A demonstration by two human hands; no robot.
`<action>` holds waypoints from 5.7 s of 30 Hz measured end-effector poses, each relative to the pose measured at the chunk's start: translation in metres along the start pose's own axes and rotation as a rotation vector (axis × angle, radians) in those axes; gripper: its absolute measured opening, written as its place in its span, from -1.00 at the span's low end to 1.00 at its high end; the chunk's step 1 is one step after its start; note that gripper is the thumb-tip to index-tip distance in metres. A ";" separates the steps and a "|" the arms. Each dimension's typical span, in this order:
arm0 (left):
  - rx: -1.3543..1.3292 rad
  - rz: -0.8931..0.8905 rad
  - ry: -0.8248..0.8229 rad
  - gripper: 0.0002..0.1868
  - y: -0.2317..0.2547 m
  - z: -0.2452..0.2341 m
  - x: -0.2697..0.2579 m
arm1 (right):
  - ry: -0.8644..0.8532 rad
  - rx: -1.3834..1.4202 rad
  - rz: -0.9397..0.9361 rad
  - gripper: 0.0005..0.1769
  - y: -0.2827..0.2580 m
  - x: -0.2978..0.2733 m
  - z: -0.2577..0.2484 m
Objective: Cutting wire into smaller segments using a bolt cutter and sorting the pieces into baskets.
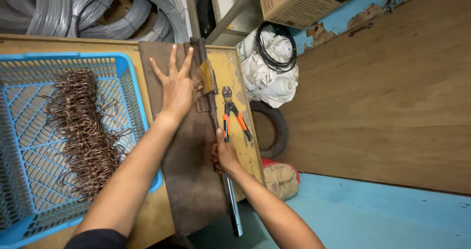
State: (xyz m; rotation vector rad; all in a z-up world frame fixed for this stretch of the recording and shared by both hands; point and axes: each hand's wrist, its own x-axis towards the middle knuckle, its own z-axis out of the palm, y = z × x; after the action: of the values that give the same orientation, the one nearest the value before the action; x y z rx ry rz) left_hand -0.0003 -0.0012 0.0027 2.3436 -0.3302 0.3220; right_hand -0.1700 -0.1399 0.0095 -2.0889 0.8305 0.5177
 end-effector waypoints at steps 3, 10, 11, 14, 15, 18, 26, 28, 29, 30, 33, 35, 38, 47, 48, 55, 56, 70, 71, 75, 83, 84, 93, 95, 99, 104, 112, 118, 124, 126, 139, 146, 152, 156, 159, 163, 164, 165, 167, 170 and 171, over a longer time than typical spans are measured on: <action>-0.096 -0.062 -0.010 -0.72 0.017 -0.023 -0.003 | 0.005 0.003 -0.037 0.01 -0.002 0.003 -0.003; 0.089 0.051 0.053 -0.92 -0.012 0.020 -0.002 | 0.031 -0.034 -0.039 0.00 0.005 0.012 -0.002; 0.094 0.053 0.060 -0.91 -0.011 0.019 -0.002 | 0.028 -0.052 -0.043 0.03 0.005 0.013 -0.002; 0.083 0.038 0.067 -0.90 -0.007 0.013 -0.004 | 0.011 -0.092 -0.057 0.08 -0.006 0.000 -0.006; 0.066 0.027 0.063 -0.91 -0.005 0.009 -0.005 | 0.000 -0.110 -0.064 0.09 -0.012 -0.007 -0.008; 0.128 0.045 0.076 -0.75 -0.005 0.008 -0.005 | 0.021 -0.054 -0.017 0.06 0.027 0.033 0.002; -0.087 -0.146 -0.007 -0.59 0.016 -0.007 0.000 | 0.082 0.000 0.008 -0.16 -0.007 0.000 -0.008; -0.294 -0.329 -0.078 -0.46 0.016 -0.003 -0.002 | 0.167 0.147 -0.048 -0.40 0.035 0.030 -0.002; -0.108 -0.177 -0.035 -0.67 0.006 0.008 -0.005 | 0.232 0.235 -0.113 -0.51 0.040 0.028 -0.003; 0.086 -0.028 0.015 -0.84 -0.008 0.016 -0.006 | 0.290 0.324 -0.185 -0.59 0.043 0.028 -0.001; 0.050 -0.082 0.005 -0.84 0.000 0.005 -0.004 | 0.394 -0.012 -0.271 -0.62 0.050 0.026 -0.006; 0.074 -0.077 -0.001 -0.80 0.008 -0.010 -0.007 | 0.422 -0.147 -0.322 -0.63 0.034 0.015 -0.014; -0.042 -0.169 -0.030 -0.74 0.020 -0.017 -0.004 | 0.432 -0.341 -0.382 -0.64 0.030 0.010 -0.025; 0.073 -0.051 0.024 -0.74 -0.016 0.016 -0.007 | 0.354 -0.233 -0.602 -0.74 0.001 -0.016 -0.043; 0.086 -0.024 0.036 -0.75 -0.023 0.022 -0.008 | 0.347 -0.227 -0.605 -0.73 0.000 -0.017 -0.044; -0.014 -0.032 -0.039 -0.88 -0.026 0.025 -0.013 | 0.380 -0.245 -0.724 -0.74 -0.036 -0.039 -0.074; -0.051 -0.054 -0.065 -0.94 -0.020 0.016 -0.016 | 0.376 -0.245 -0.722 -0.74 -0.042 -0.046 -0.079; -0.067 -0.044 -0.096 -0.84 0.011 -0.012 -0.031 | 0.354 -0.210 -0.618 -0.81 -0.047 -0.031 -0.106; -0.173 -0.143 -0.101 -0.88 0.014 -0.017 -0.033 | 0.355 -0.211 -0.622 -0.81 -0.046 -0.031 -0.106; 0.128 0.065 -0.059 -0.79 -0.019 0.009 -0.055 | 0.363 -0.273 -0.599 -0.80 -0.035 -0.027 -0.101; 0.044 0.127 0.078 -0.80 -0.029 -0.038 -0.078 | 0.423 -0.447 -0.657 -0.75 0.005 0.001 -0.059; -0.004 0.140 0.103 -0.82 -0.030 -0.044 -0.083 | 0.434 -0.472 -0.660 -0.73 0.013 0.004 -0.053; -0.055 0.101 0.078 -0.85 -0.012 -0.122 -0.157 | 0.462 -0.505 -0.700 -0.69 0.056 0.052 -0.040; -0.043 0.085 0.065 -0.84 -0.021 -0.134 -0.178 | 0.477 -0.444 -0.776 -0.61 0.013 0.006 -0.032; 0.013 0.045 -0.011 -0.82 -0.061 -0.146 -0.226 | 0.260 -0.181 -0.990 -0.66 -0.013 -0.043 0.010; 0.028 -0.119 -0.092 -0.89 -0.100 -0.187 -0.235 | -0.027 -0.110 -1.223 -0.61 -0.068 -0.096 0.083; 0.028 -0.072 0.031 -0.90 -0.157 -0.210 -0.188 | 0.031 0.002 -1.428 -0.71 -0.130 -0.040 0.162; 0.117 -0.047 0.159 -0.89 -0.195 -0.186 -0.112 | 0.089 -0.072 -1.526 -0.73 -0.191 0.032 0.166; 0.163 -0.103 0.194 -0.88 -0.230 -0.149 -0.071 | 0.118 -0.219 -1.464 -0.75 -0.220 0.078 0.174; 0.142 -0.106 0.208 -0.90 -0.222 -0.154 -0.070 | 0.203 -0.406 -1.436 -0.76 -0.221 0.080 0.175; 0.230 -0.120 0.194 -0.87 -0.273 -0.106 -0.073 | 0.283 -0.688 -1.408 -0.69 -0.197 0.106 0.182; 0.338 -0.103 0.188 -0.82 -0.237 -0.131 -0.079 | 0.278 -0.598 -1.427 -0.72 -0.203 0.088 0.175; 0.305 -0.055 0.292 -0.80 -0.175 -0.206 -0.132 | 0.263 -0.273 -1.589 -0.75 -0.210 0.041 0.186; 0.320 -0.191 0.308 -0.72 -0.167 -0.269 -0.205 | 0.125 -0.217 -1.617 -0.75 -0.217 -0.033 0.219; 0.327 -0.354 0.295 -0.76 -0.201 -0.299 -0.267 | 0.107 -0.275 -1.749 -0.78 -0.213 -0.068 0.268; 0.402 -0.552 0.233 -0.78 -0.238 -0.323 -0.320 | -0.021 -0.503 -1.824 -0.87 -0.210 -0.114 0.322; 0.425 -0.605 0.181 -0.74 -0.244 -0.326 -0.328 | -0.014 -0.626 -1.776 -0.84 -0.207 -0.122 0.335; 0.446 -0.657 0.127 -0.68 -0.250 -0.328 -0.335 | -0.006 -0.748 -1.723 -0.79 -0.204 -0.129 0.349; 0.418 -0.655 0.113 -0.65 -0.242 -0.337 -0.330 | 0.003 -0.805 -1.642 -0.73 -0.209 -0.140 0.360; 0.342 -0.663 0.069 -0.62 -0.244 -0.336 -0.319 | 0.024 -0.846 -1.511 -0.64 -0.220 -0.128 0.384; 0.293 -0.677 0.038 -0.62 -0.245 -0.331 -0.318 | 0.029 -0.833 -1.464 -0.61 -0.220 -0.120 0.392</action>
State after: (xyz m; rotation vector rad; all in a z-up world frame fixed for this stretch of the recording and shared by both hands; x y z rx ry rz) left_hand -0.2617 0.4475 -0.0255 2.5619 0.5616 0.0824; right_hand -0.1263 0.3217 -0.0296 -2.7206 -1.1516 -0.0461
